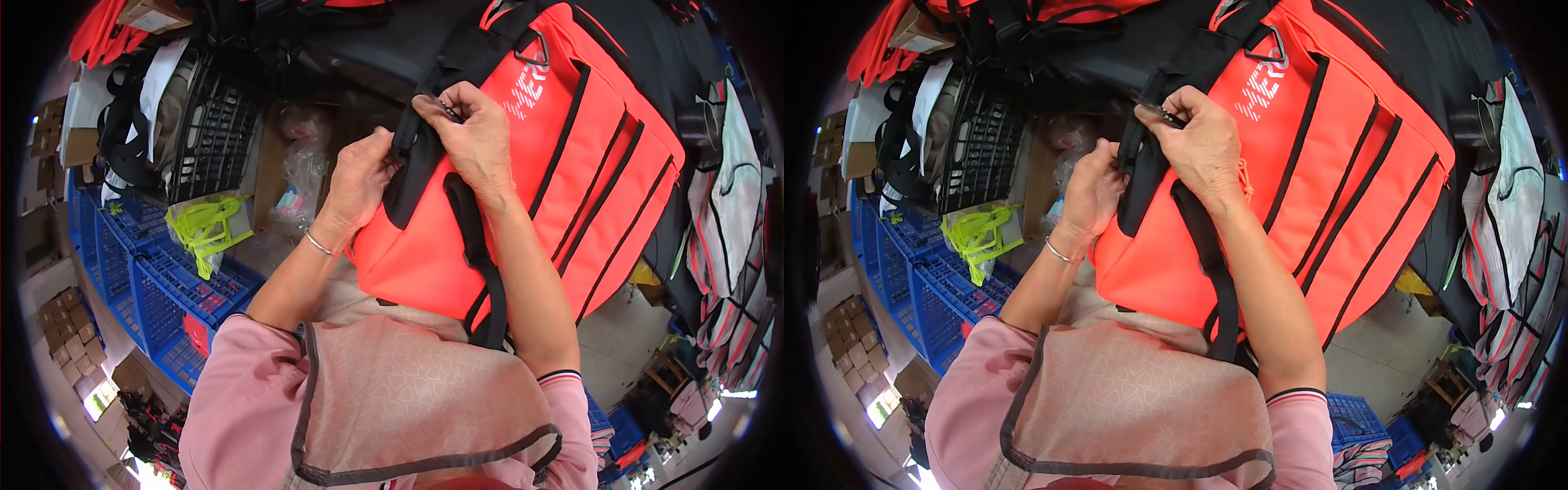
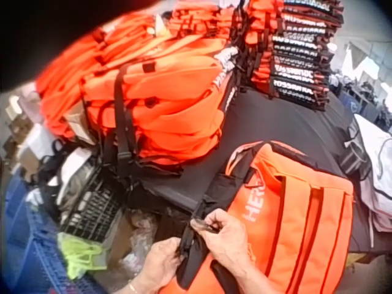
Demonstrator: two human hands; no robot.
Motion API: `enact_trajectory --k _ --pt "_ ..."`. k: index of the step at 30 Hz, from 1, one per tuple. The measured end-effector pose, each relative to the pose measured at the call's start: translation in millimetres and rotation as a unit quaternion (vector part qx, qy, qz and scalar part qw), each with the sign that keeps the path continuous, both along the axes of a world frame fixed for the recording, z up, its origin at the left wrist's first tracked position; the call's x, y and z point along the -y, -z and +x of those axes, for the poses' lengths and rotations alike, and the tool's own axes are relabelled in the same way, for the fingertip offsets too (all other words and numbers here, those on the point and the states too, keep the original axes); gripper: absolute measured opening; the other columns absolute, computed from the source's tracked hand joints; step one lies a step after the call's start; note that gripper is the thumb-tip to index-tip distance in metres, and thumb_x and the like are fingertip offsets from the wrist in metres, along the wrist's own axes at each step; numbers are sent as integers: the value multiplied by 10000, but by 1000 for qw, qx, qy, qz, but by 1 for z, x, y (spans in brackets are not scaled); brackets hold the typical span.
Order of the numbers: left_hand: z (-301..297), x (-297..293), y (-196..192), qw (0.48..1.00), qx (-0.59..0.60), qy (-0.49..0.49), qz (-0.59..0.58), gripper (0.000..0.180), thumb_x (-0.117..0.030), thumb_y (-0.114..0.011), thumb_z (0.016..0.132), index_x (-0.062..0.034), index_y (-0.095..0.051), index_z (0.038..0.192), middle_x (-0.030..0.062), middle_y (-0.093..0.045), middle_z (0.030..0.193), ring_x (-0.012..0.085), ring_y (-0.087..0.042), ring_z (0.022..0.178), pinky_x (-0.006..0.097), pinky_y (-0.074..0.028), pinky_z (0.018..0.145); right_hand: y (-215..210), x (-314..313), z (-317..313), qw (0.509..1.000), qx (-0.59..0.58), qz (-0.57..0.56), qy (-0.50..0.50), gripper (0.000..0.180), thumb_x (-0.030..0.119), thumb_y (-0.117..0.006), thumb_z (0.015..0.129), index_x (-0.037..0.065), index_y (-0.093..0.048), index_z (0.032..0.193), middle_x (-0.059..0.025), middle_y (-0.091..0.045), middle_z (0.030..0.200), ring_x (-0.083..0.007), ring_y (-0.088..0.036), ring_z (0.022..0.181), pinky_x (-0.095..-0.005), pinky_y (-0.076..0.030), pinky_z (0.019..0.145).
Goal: The person is inspecting and cleaning zippers and seams on multiple bags using a toothbrush and a small trimming tool.
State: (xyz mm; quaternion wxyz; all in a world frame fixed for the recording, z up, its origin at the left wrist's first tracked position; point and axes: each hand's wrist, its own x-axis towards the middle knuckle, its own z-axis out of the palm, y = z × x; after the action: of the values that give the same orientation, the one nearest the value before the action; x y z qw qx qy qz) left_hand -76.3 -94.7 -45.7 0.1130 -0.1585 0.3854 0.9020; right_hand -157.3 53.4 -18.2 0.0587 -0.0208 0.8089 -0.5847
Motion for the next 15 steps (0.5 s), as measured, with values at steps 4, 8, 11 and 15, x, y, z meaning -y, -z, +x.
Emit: enact_trajectory --k 4,8,11,15 --pt "-7 -3 -12 991 -31 2 -132 224 -253 -627 925 -34 -674 936 -48 -634 808 28 -535 686 187 -425 643 -12 -8 -2 991 63 -118 -24 295 239 -733 841 8 -595 721 20 -546 592 -31 -499 581 -212 -374 514" --pt "-13 -7 -20 966 -42 21 -255 247 -254 -621 929 -22 -661 852 -56 -603 749 22 -499 662 193 -402 613 -15 -12 -2 988 73 -132 -24 290 257 -724 855 21 -600 742 21 -544 604 -28 -486 567 -202 -359 508" --pt "-24 -5 -18 929 -76 -9 -363 316 -279 -624 926 5 -626 789 -26 -557 650 31 -460 625 212 -382 566 -14 -13 1 960 66 -270 46 239 263 -682 889 60 -589 804 29 -530 647 -29 -411 519 -188 -289 462" --pt "-58 -8 -38 777 -216 -50 -589 266 -212 -725 835 25 -604 827 68 -571 642 125 -534 570 261 -442 537 -10 -22 2 930 85 -346 86 237 258 -669 900 45 -596 827 5 -550 639 -38 -394 479 -188 -297 436"
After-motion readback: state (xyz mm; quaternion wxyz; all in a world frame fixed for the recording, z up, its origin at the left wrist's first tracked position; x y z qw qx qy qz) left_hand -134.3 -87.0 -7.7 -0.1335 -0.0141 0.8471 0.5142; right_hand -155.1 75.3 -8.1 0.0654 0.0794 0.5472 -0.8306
